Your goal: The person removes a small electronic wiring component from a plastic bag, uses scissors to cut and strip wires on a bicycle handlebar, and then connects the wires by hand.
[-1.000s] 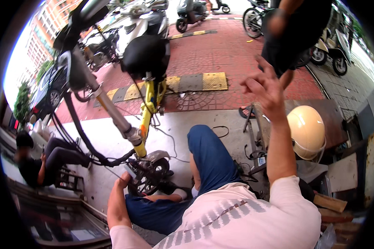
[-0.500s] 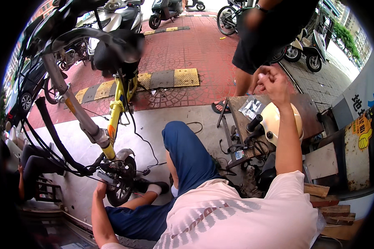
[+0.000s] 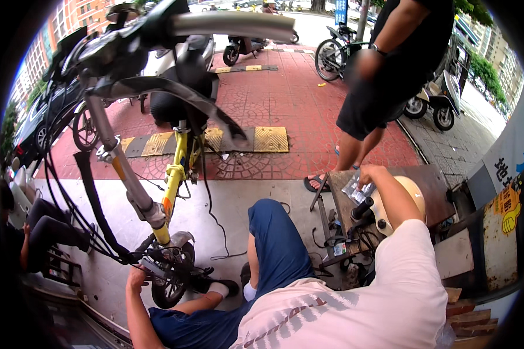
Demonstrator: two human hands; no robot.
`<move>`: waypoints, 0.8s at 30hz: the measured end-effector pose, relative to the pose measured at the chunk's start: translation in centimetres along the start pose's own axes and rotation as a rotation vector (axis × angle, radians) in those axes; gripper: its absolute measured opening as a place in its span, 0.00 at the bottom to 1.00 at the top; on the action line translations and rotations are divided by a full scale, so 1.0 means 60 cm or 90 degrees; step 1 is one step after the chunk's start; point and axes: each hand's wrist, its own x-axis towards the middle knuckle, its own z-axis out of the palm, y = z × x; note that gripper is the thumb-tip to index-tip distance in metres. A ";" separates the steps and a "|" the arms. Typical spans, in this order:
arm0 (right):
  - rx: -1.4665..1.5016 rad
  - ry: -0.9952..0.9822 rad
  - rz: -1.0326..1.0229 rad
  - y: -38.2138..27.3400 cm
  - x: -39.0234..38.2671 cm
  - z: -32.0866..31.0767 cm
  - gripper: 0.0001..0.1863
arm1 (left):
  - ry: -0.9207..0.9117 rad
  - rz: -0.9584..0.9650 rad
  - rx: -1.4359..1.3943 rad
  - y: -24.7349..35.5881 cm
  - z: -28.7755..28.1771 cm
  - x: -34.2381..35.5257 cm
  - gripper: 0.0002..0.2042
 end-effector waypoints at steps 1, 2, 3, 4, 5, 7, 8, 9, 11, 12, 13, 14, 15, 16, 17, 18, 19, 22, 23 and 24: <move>0.001 -0.024 -0.003 0.013 0.016 0.025 0.53 | 0.017 0.012 -0.015 0.004 -0.019 -0.026 0.14; -0.004 -0.080 0.028 0.001 0.017 0.015 0.51 | 0.061 0.011 -0.057 -0.002 -0.037 -0.042 0.16; -0.014 -0.137 0.056 -0.032 0.004 -0.014 0.48 | 0.107 0.007 -0.098 -0.013 -0.053 -0.056 0.18; -0.035 -0.125 0.079 -0.044 -0.014 -0.022 0.48 | 0.139 0.009 -0.110 -0.019 -0.059 -0.066 0.19; -0.056 -0.105 0.101 -0.046 -0.029 -0.022 0.47 | 0.174 0.018 -0.126 -0.017 -0.068 -0.074 0.20; -0.076 -0.088 0.131 -0.031 -0.048 -0.011 0.47 | 0.229 0.075 -0.165 0.015 -0.056 -0.084 0.19; -0.087 -0.080 0.146 -0.025 -0.056 -0.005 0.47 | 0.236 0.091 -0.186 0.013 -0.054 -0.074 0.18; -0.074 -0.093 0.150 -0.023 -0.058 -0.009 0.47 | 0.247 0.103 -0.213 0.010 -0.047 -0.072 0.17; -0.048 -0.122 0.160 -0.019 -0.057 -0.015 0.47 | 0.300 0.117 -0.166 0.011 -0.039 -0.055 0.14; -0.046 -0.097 0.150 -0.032 -0.041 -0.015 0.45 | 0.331 0.135 -0.131 -0.033 -0.057 -0.042 0.13; -0.017 -0.114 0.144 -0.021 -0.034 -0.008 0.43 | 0.341 0.161 -0.095 -0.031 -0.047 -0.029 0.12; 0.012 -0.131 0.137 -0.007 -0.027 -0.001 0.41 | 0.370 0.133 -0.046 -0.031 -0.035 -0.019 0.12; 0.043 -0.147 0.127 -0.001 -0.022 0.004 0.39 | 0.348 0.145 -0.062 -0.036 -0.032 -0.011 0.12; 0.045 -0.131 0.129 -0.008 -0.018 0.003 0.37 | 0.334 0.155 -0.079 -0.051 -0.036 -0.008 0.12; 0.047 -0.115 0.130 -0.016 -0.015 0.001 0.36 | 0.321 0.165 -0.096 -0.067 -0.042 -0.007 0.13; 0.050 -0.100 0.142 -0.014 -0.015 0.003 0.34 | 0.299 0.198 -0.132 -0.064 -0.034 -0.002 0.14; 0.056 -0.096 0.129 -0.012 -0.013 0.004 0.34 | 0.290 0.176 -0.129 -0.063 -0.034 -0.003 0.12; 0.084 -0.086 0.119 0.007 -0.006 0.009 0.31 | 0.260 0.131 -0.135 -0.047 -0.029 -0.011 0.10; 0.103 -0.084 0.131 0.015 -0.007 0.013 0.30 | 0.249 0.132 -0.142 -0.040 -0.027 -0.016 0.10; 0.122 -0.083 0.143 0.023 -0.007 0.016 0.28 | 0.238 0.133 -0.150 -0.032 -0.025 -0.020 0.10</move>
